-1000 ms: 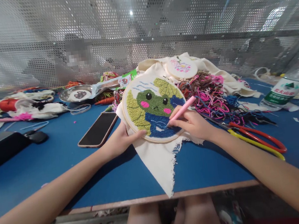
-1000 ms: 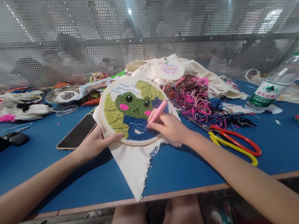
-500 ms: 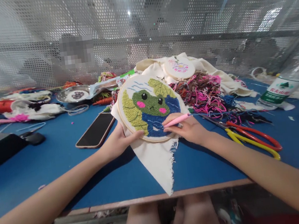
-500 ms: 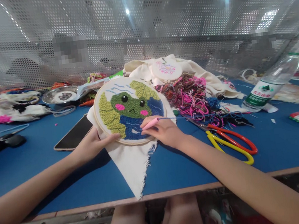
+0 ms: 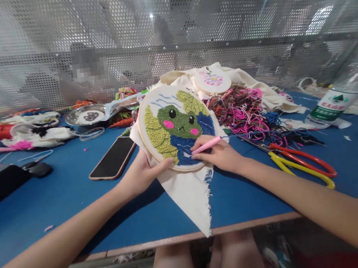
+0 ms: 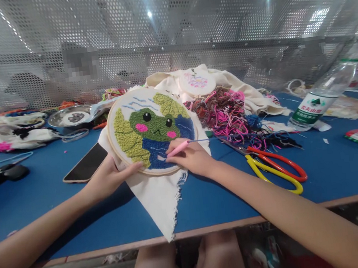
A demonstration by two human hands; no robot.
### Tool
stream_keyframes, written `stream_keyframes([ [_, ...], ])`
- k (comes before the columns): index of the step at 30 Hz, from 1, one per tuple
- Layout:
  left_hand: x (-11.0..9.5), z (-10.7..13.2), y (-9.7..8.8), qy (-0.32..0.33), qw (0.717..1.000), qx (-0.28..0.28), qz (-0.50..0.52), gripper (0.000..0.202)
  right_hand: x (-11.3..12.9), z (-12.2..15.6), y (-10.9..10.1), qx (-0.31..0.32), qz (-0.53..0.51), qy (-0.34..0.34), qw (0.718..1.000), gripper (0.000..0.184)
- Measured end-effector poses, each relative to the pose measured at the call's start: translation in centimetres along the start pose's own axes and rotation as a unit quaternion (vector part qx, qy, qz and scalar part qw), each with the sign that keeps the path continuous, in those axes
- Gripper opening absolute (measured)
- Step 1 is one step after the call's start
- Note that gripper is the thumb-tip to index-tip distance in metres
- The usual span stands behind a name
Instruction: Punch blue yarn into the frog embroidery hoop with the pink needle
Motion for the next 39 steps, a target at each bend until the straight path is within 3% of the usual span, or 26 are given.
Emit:
stream_keyframes([
  [7,1.3,-0.5,-0.5,-0.013,1.000,0.004,0.011,0.051,0.2,0.3,-0.7,0.017,-0.052,0.011,0.998,0.007],
  [13,0.8,-0.4,-0.5,0.005,1.000,0.008,-0.005,0.048,1.1,0.5,-0.1,0.022,0.023,-0.061,0.998,0.008],
  [19,1.3,-0.4,-0.7,-0.003,1.000,0.003,-0.010,0.052,1.0,0.9,-1.0,-0.028,0.059,-0.015,0.998,0.012],
  [29,1.7,-0.6,-0.7,-0.013,1.000,0.015,0.016,0.045,0.2,0.8,-1.4,-0.016,-0.045,0.014,0.999,0.011],
  [39,2.2,-0.6,-1.0,-0.022,1.000,0.003,0.002,0.058,-0.1,0.8,-1.5,-0.014,-0.076,0.028,0.997,0.013],
])
Point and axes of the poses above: each hand's wrist, its own z-axis away from the middle knuckle, its own y-axis out of the palm, x = y × z, the point moved 7 cm from there along -z, towards the middle knuckle, and after that the axes turned 2 degrees about x, right-handed, at the moved point
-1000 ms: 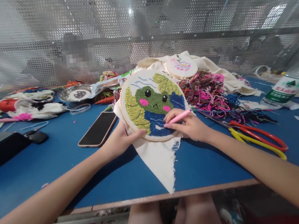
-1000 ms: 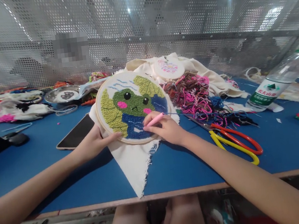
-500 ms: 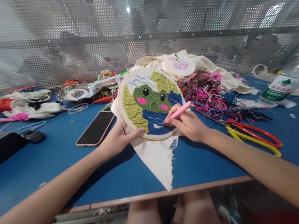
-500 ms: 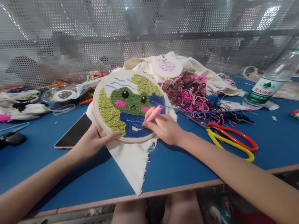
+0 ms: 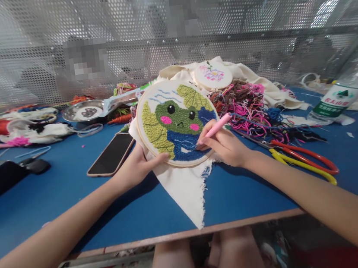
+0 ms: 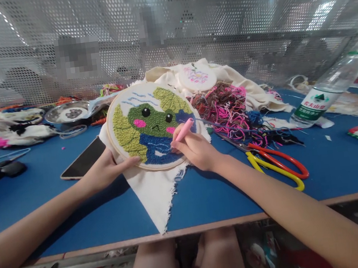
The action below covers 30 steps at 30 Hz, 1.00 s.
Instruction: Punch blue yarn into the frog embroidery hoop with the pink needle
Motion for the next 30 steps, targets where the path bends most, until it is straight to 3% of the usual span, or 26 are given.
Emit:
stream_keyframes([
  [6,-0.3,0.0,0.1,-0.004,1.000,0.001,0.016,0.048,0.2,-0.1,0.0,0.005,0.030,-0.031,0.999,0.012],
  [13,-0.5,0.1,0.2,0.011,1.000,0.011,0.010,0.042,1.6,-0.1,0.1,0.054,0.108,-0.143,0.982,0.007],
  [19,-0.6,0.2,0.2,0.011,1.000,-0.001,0.003,0.044,1.7,-0.2,0.6,0.053,0.156,-0.140,0.976,0.014],
  [23,-1.0,0.3,0.1,0.025,1.000,-0.008,-0.011,0.045,1.5,-0.5,1.7,0.084,0.195,-0.193,0.958,0.016],
  [25,-1.1,0.3,0.1,0.026,0.999,-0.009,-0.021,0.046,1.1,-0.7,1.6,0.069,0.182,-0.178,0.965,0.013],
  [30,-0.7,0.1,0.1,0.020,1.000,-0.016,-0.016,0.047,0.1,-0.8,0.2,0.001,0.126,-0.052,0.991,0.011],
])
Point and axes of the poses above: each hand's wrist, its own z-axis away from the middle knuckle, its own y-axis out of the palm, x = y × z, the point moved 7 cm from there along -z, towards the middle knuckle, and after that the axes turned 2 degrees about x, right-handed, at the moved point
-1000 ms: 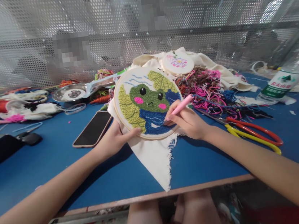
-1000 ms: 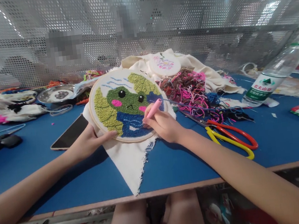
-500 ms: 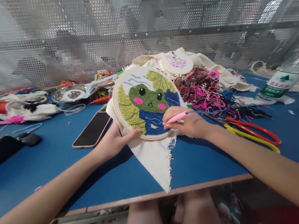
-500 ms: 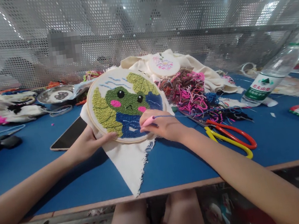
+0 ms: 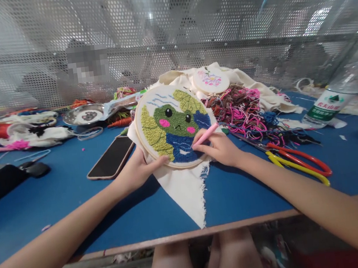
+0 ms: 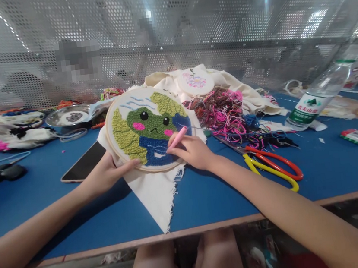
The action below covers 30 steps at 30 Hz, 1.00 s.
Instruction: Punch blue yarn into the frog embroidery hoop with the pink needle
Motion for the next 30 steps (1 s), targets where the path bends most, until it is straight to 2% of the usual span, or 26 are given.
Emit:
stream_keyframes([
  [5,0.3,-0.2,-0.1,-0.009,1.000,0.001,0.006,0.049,-0.3,0.3,-0.6,-0.001,-0.022,0.035,0.999,0.013],
  [14,0.7,-0.2,-0.2,-0.017,1.000,0.007,0.013,0.059,-0.4,0.4,-1.0,-0.008,-0.032,0.025,0.999,0.012],
  [20,0.7,-0.1,-0.2,-0.012,1.000,-0.006,0.015,0.057,0.2,0.3,-0.5,0.006,-0.023,-0.047,0.999,0.010],
  [24,0.2,0.1,0.1,-0.011,1.000,0.003,0.018,0.047,0.7,0.1,0.6,0.032,0.035,-0.095,0.994,0.012],
  [26,0.0,0.1,0.2,-0.011,1.000,0.002,0.016,0.046,0.5,0.1,0.9,0.027,0.049,-0.082,0.995,0.012],
  [30,0.0,-0.1,0.0,-0.010,1.000,-0.011,0.021,0.054,-0.5,0.4,0.3,-0.036,-0.013,0.018,0.999,0.014],
])
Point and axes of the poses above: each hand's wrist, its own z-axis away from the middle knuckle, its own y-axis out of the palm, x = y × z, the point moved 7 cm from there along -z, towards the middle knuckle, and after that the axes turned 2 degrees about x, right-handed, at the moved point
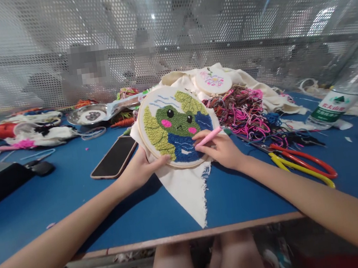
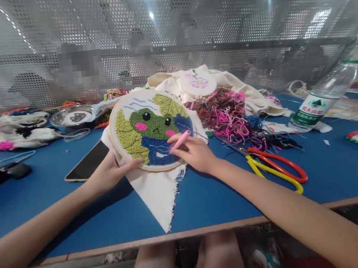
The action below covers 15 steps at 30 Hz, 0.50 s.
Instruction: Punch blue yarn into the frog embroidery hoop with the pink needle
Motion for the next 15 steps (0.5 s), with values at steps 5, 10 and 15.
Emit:
stream_keyframes([
  [5,0.71,-0.15,-0.20,-0.011,1.000,0.005,0.007,0.054,-0.36,0.24,-0.52,-0.032,-0.025,0.045,0.998,0.015],
  [10,0.74,-0.11,-0.24,-0.005,1.000,0.008,-0.002,0.051,-0.40,0.30,-0.88,-0.041,-0.029,0.046,0.998,0.015],
  [15,0.83,-0.08,-0.26,-0.010,1.000,0.007,-0.001,0.051,-0.32,0.36,-1.05,-0.042,-0.033,0.043,0.998,0.015],
])
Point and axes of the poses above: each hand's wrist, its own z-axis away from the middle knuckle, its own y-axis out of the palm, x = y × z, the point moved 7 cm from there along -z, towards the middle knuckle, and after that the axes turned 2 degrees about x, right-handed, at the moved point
